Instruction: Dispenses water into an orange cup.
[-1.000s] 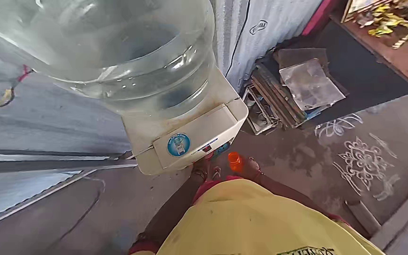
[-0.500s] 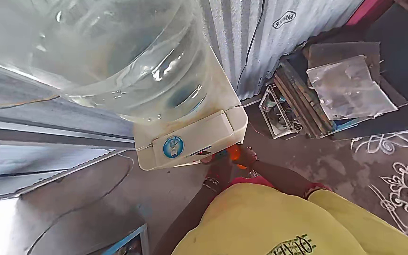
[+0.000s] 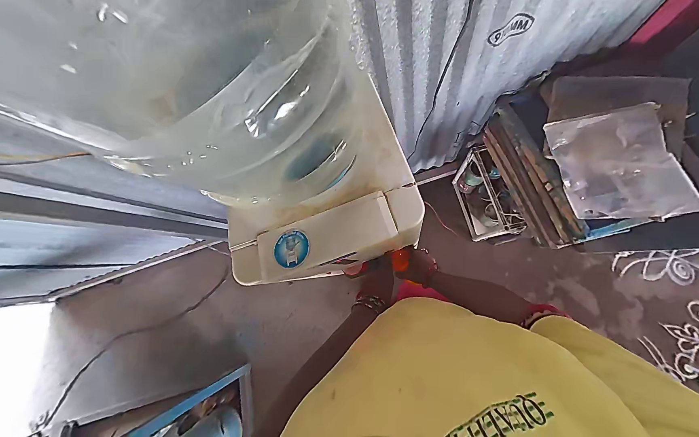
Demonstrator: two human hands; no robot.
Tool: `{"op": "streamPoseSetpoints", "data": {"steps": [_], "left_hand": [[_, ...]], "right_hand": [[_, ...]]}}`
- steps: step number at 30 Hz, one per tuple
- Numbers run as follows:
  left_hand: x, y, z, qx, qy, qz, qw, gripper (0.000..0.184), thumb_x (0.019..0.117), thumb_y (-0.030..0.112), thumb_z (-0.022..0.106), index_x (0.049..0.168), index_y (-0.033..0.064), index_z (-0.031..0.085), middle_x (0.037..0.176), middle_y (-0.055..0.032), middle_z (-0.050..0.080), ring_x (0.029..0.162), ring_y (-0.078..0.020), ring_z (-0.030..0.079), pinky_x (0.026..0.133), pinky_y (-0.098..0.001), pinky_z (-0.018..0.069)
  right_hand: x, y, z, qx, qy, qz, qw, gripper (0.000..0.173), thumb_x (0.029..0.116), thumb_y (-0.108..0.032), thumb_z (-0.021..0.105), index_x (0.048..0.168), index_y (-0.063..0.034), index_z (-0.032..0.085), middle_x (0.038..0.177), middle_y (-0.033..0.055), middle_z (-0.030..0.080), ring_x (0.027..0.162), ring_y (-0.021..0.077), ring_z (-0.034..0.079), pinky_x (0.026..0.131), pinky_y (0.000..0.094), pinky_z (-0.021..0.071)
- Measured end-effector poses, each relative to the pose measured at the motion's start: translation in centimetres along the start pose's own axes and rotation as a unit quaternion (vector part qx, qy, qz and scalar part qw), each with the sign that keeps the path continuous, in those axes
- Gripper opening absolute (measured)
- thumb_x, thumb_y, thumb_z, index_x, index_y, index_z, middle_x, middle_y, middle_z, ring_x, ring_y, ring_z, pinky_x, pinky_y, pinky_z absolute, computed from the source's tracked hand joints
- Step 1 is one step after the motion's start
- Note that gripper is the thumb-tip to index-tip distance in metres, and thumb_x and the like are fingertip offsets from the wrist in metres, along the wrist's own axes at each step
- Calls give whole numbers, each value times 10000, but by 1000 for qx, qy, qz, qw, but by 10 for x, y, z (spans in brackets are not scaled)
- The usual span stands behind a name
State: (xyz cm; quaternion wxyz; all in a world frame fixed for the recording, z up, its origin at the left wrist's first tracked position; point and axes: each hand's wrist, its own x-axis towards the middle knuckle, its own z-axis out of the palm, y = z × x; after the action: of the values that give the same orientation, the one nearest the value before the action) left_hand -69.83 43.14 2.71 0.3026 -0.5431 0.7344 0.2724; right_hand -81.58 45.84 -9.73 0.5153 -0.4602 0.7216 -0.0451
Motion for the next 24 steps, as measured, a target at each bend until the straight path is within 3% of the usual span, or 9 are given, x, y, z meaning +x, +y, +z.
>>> {"op": "streamPoseSetpoints", "data": {"steps": [6, 10, 16, 19, 22, 24], "left_hand": [[4, 4, -2, 62, -24, -19, 998, 573, 1080, 136, 423, 1622, 96, 240, 1425, -289, 552, 1235, -499, 596, 964, -671, 490], [3, 7, -2, 23, 14, -33, 999, 518, 1110, 188, 378, 1617, 131, 289, 1511, -259, 489, 1365, -463, 507, 1066, -645, 439], [2, 12, -5, 67, -44, -42, 996, 558, 1114, 177, 350, 1642, 131, 178, 1446, -298, 532, 1272, -505, 569, 1011, -662, 464], [0, 13, -6, 74, -51, -40, 995, 558, 1116, 192, 354, 1642, 131, 179, 1434, -297, 543, 1266, -501, 575, 1013, -657, 465], [1, 11, -1, 86, -17, -23, 996, 563, 1103, 142, 374, 1634, 95, 195, 1514, -271, 478, 1339, -472, 529, 1041, -641, 459], [1, 11, 0, 104, -14, -20, 994, 566, 1098, 133, 383, 1629, 77, 197, 1477, -286, 508, 1295, -483, 561, 1010, -639, 479]], "right_hand": [[-7, -7, -3, 4, -4, -1, 1000, 881, 827, -456, 806, 1506, -42, 427, 1353, 264, 606, 1245, 444, 595, 1022, 634, 471], [-18, -13, -13, 13, -14, -4, 1000, 827, 865, -434, 787, 1502, -35, 442, 1363, 279, 598, 1257, 460, 583, 1025, 653, 455], [-12, -7, -8, 11, -8, -5, 1000, 817, 848, -414, 794, 1478, -15, 460, 1341, 275, 610, 1249, 448, 592, 1019, 647, 458], [-9, -3, -5, 15, -2, -14, 1000, 791, 848, -417, 788, 1466, -32, 480, 1324, 267, 625, 1220, 447, 611, 998, 655, 470], [-5, 0, 0, 15, -3, -3, 1000, 855, 848, -425, 788, 1510, -28, 421, 1349, 277, 606, 1239, 458, 597, 1012, 651, 467], [-2, 2, 2, 19, -1, 3, 1000, 893, 837, -425, 800, 1529, -31, 394, 1360, 280, 598, 1247, 459, 592, 1021, 647, 463]]}}
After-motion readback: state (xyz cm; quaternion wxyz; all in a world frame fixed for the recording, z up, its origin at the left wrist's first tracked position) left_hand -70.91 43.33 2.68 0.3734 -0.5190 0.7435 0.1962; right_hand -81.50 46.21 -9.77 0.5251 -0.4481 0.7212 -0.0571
